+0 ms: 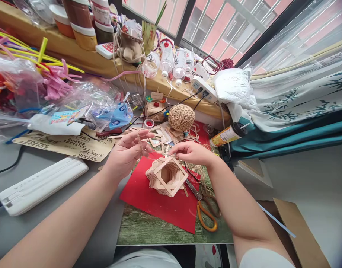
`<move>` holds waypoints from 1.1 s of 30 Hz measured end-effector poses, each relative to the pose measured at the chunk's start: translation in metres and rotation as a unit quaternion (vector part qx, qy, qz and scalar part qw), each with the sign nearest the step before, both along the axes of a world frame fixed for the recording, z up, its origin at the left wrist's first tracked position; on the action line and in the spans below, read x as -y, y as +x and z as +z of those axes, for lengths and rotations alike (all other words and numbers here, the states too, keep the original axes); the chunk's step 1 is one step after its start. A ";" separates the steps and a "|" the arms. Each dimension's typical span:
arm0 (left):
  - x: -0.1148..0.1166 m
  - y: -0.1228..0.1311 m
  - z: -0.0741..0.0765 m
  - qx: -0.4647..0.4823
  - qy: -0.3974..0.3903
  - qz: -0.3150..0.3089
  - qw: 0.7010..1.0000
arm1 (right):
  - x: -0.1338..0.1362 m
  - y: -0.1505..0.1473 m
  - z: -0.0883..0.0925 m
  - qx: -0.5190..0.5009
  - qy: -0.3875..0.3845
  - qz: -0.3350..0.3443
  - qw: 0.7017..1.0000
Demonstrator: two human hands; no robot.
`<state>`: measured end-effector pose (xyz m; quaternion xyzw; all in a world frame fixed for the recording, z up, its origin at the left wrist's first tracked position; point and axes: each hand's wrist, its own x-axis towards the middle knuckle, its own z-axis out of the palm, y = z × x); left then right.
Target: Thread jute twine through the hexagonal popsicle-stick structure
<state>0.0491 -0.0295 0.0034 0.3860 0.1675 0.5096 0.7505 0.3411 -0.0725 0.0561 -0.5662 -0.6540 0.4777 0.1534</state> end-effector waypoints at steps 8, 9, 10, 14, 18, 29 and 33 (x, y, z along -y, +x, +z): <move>-0.003 -0.002 -0.003 0.017 0.029 -0.009 0.999 | 0.000 0.000 0.006 -0.048 0.016 -0.030 0.998; -0.003 -0.002 -0.003 0.019 0.032 -0.014 0.999 | 0.000 -0.001 0.007 -0.040 0.044 -0.055 0.997; -0.002 -0.002 -0.004 0.020 0.033 -0.018 0.999 | 0.000 -0.001 0.008 -0.028 0.076 -0.081 0.993; -0.001 -0.001 -0.004 0.018 0.030 -0.020 0.999 | 0.002 -0.002 0.014 -0.038 0.149 -0.152 0.976; -0.001 -0.001 -0.005 0.020 0.026 -0.017 0.999 | 0.003 -0.007 0.024 -0.188 0.147 -0.177 0.955; -0.002 -0.002 0.007 0.049 -0.031 -0.027 0.998 | 0.016 -0.033 0.070 -0.248 0.258 -0.263 0.896; -0.001 -0.001 0.007 0.044 -0.025 -0.019 0.999 | 0.018 -0.034 0.079 -0.252 0.262 -0.258 0.895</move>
